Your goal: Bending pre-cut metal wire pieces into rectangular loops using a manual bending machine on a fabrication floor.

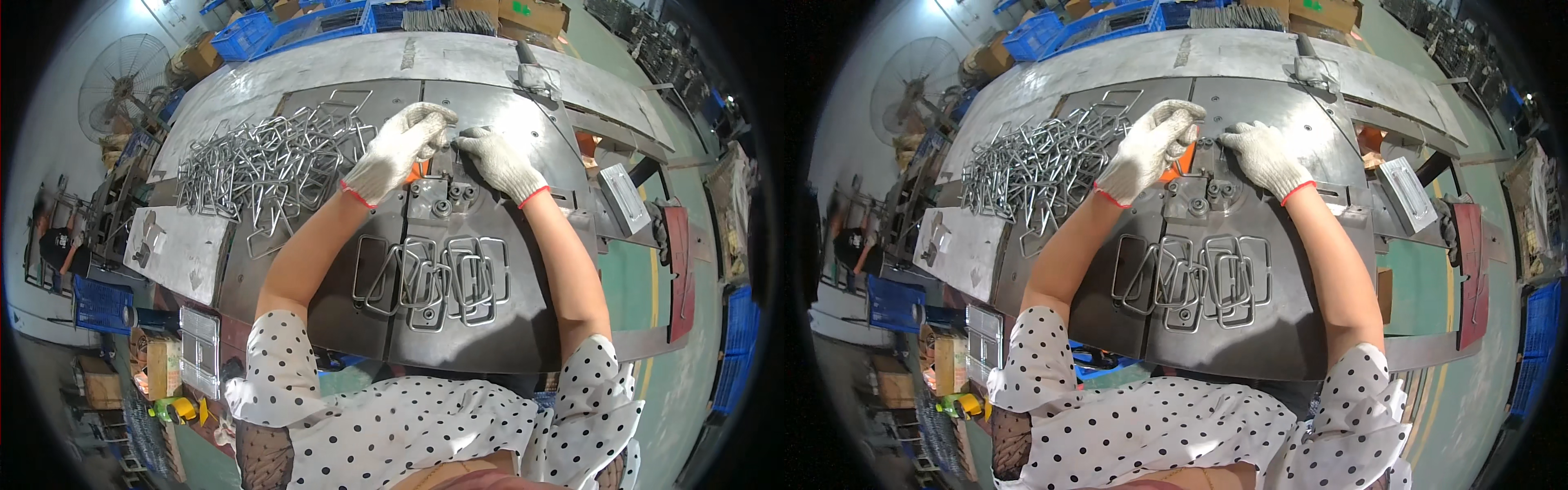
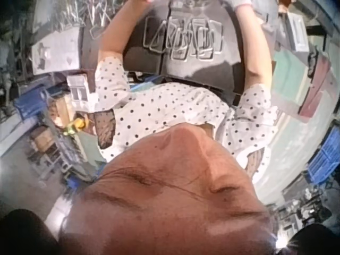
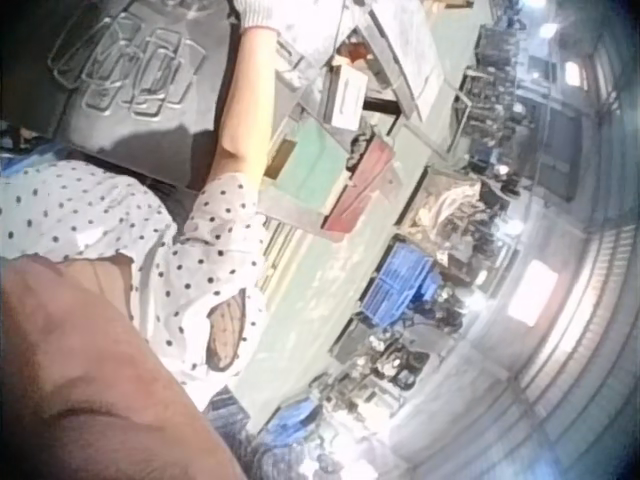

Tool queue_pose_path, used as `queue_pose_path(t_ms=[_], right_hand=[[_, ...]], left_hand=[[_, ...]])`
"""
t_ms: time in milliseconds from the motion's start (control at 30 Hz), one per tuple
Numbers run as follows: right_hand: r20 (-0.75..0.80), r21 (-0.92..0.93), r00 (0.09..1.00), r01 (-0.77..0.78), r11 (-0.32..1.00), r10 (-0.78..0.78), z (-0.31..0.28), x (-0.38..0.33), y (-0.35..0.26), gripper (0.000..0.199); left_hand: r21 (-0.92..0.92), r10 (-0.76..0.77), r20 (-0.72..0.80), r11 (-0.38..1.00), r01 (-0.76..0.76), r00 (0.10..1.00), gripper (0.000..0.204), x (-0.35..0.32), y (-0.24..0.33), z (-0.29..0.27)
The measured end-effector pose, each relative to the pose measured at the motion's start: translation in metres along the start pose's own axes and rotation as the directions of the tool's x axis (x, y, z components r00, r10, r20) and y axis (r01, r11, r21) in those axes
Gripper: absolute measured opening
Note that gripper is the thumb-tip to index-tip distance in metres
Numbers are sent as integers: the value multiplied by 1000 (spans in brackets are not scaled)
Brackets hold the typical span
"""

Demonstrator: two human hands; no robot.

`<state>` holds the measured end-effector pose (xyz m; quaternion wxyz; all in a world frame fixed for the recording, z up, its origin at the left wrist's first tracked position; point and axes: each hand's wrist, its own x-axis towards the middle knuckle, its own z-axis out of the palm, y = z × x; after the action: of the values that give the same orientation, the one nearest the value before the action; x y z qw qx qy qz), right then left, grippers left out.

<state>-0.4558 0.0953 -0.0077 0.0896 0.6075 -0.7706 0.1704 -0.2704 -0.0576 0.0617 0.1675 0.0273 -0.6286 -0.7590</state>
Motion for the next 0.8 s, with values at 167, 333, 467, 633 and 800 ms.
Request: queue_pose_path(t_ms=[167, 333, 467, 633, 800], right_hand=[[-24, 15, 999, 28, 1000, -27, 4, 1, 2, 38], [-14, -19, 1000, 8, 1000, -8, 3, 0, 2, 39], [24, -24, 999, -32, 999, 32, 6, 1, 4, 39], [-26, -25, 1000, 13, 1000, -14, 9, 1, 5, 38], [4, -25, 1000, -12, 1000, 12, 7, 0, 4, 37]], left_hand=[[-46, -22, 30, 999, 23, 999, 22, -2, -10, -3], [15, -34, 101, 999, 33, 994, 22, -2, -17, 1], [41, -23, 96, 999, 19, 995, 21, -2, -17, 3], [15, -25, 114, 1000, 24, 993, 22, -2, -18, 2], [5, 5, 123, 1000, -6, 992, 22, -1, -20, 2]])
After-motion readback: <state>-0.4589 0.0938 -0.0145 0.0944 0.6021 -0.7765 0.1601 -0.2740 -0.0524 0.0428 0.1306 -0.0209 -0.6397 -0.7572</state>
